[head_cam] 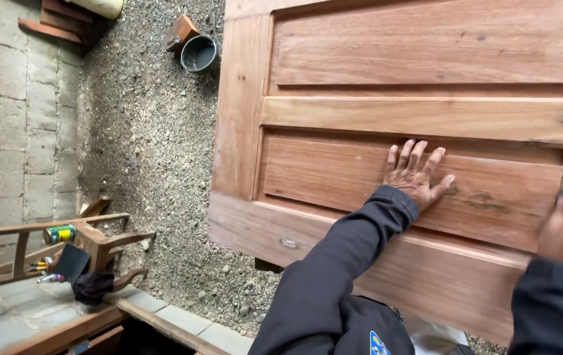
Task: The person sands a large wooden door panel using a sanding block. They systematically smooth the flat surfaces and the edges of the recessed panels, moving the sanding block back and forth across the wood grain.
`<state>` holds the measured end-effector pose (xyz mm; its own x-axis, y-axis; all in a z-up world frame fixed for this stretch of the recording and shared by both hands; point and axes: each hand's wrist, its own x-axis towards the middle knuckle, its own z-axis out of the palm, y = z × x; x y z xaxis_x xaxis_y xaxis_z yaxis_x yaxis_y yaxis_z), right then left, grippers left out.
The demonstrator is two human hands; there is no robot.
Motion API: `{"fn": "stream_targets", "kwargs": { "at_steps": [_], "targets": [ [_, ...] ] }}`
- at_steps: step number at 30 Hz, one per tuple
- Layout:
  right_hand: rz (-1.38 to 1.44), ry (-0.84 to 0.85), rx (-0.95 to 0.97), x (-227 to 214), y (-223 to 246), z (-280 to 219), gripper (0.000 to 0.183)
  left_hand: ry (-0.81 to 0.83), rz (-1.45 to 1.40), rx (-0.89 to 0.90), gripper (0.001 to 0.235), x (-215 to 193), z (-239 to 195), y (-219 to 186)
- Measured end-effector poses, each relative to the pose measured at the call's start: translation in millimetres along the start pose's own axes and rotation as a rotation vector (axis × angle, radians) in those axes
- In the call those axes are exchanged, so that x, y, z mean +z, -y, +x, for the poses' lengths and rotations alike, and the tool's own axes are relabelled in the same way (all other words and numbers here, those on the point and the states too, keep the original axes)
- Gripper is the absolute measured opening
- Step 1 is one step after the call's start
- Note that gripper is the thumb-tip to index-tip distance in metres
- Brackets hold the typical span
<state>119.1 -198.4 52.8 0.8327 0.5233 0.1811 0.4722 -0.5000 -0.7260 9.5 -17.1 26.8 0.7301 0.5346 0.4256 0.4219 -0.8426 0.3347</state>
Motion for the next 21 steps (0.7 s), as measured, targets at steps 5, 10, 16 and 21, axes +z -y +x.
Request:
{"fn": "stream_targets", "kwargs": {
  "at_steps": [5,10,16,21],
  "targets": [
    [-0.246,0.327,0.318,-13.3,-119.0,-90.0,0.022,0.104,0.073,-0.015,0.057,18.0,-10.2,6.7],
    [-0.281,0.256,-0.147,-51.8,-58.6,-58.0,0.016,0.45,0.387,-0.08,0.071,2.0,-18.1,-20.7],
    [-0.442,0.539,-0.929,-65.5,-26.2,-15.4,0.01,0.656,0.313,-0.093,0.073,-27.5,-88.7,-59.6],
    [-0.372,0.599,-1.196,-58.1,-28.7,-1.1,0.002,0.529,0.456,-0.503,0.069,-71.5,-138.6,-17.1]
  ]
}}
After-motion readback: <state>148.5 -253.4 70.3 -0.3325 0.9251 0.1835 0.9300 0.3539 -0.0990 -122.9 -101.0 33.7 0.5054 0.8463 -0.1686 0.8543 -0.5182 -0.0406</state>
